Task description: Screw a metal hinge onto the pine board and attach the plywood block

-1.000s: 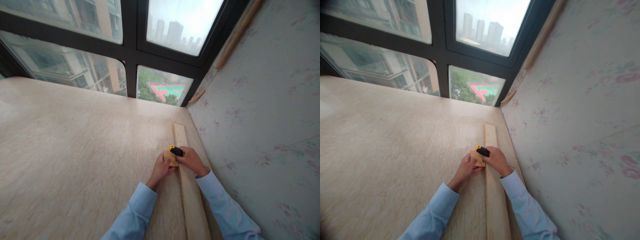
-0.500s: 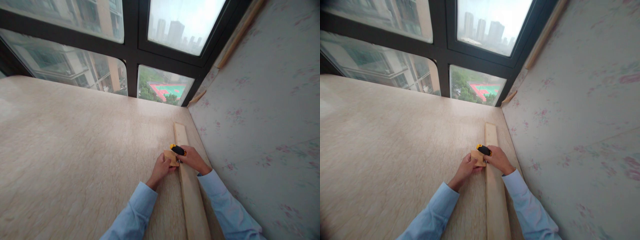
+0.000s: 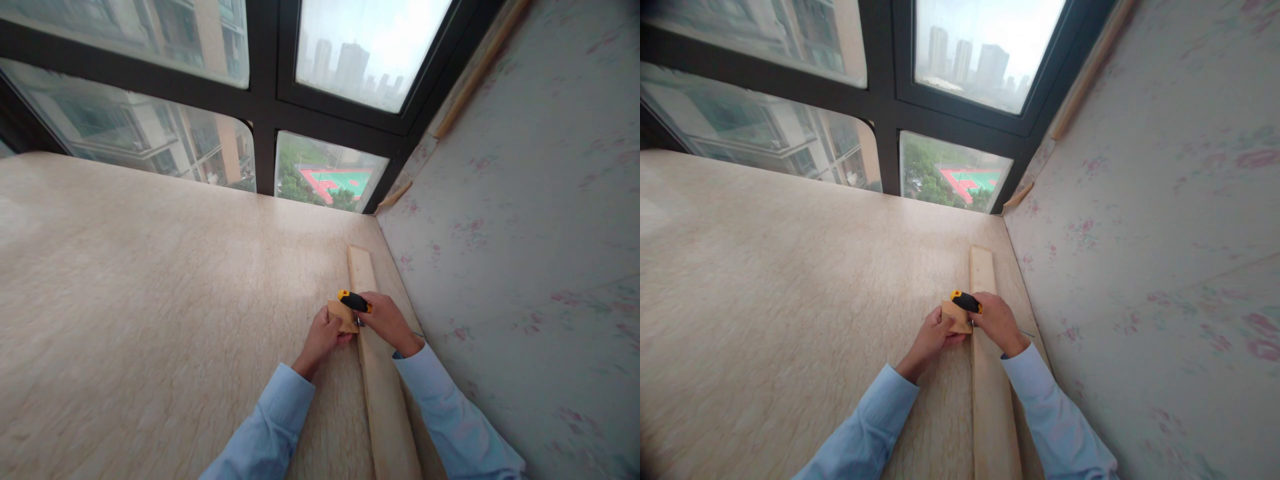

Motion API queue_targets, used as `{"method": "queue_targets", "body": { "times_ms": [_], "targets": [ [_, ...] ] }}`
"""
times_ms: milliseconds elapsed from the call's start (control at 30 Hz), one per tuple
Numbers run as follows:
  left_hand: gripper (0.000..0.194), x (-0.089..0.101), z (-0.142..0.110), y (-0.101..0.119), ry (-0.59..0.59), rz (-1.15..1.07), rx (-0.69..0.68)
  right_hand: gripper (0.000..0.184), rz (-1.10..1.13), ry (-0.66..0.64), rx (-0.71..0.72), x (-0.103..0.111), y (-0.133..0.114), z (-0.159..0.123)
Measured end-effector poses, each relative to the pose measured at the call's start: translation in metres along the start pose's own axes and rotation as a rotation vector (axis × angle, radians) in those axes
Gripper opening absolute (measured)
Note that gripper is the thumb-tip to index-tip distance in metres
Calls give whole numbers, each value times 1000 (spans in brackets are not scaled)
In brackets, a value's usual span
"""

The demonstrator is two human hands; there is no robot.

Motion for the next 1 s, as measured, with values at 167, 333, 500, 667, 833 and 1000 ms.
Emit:
{"method": "queue_targets", "body": {
  "times_ms": [167, 333, 500, 667, 833, 1000],
  "targets": [
    [26, 0, 0, -1, 2, -8, 2, 22, 43, 5, 30, -1, 0, -2],
    [26, 0, -1, 0, 16, -17, 8, 29, 167, 53, 68, -2, 5, -7],
    [25, 0, -5, 3, 27, -15, 24, 23, 328, 116, 43, -4, 13, -11],
    [26, -1, -6, 5, 20, -9, 19, 32, 388, 157, -37, -8, 21, -12],
    [26, -1, -4, 3, 18, -3, 15, 37, 378, 207, -122, -11, 25, -13],
    [26, -2, -5, 5, 16, 18, 13, 34, 358, 239, -109, -10, 19, -14]
  ]
}}
Point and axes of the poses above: each hand's wrist, its own z-axis towards the middle knuckle, its own x-axis out of the back of the hand, y = z × x, the point moved 6 cm from there along z, towards the middle knuckle, and after that the axes turned 1 degree about -z, right-handed, at the moved point
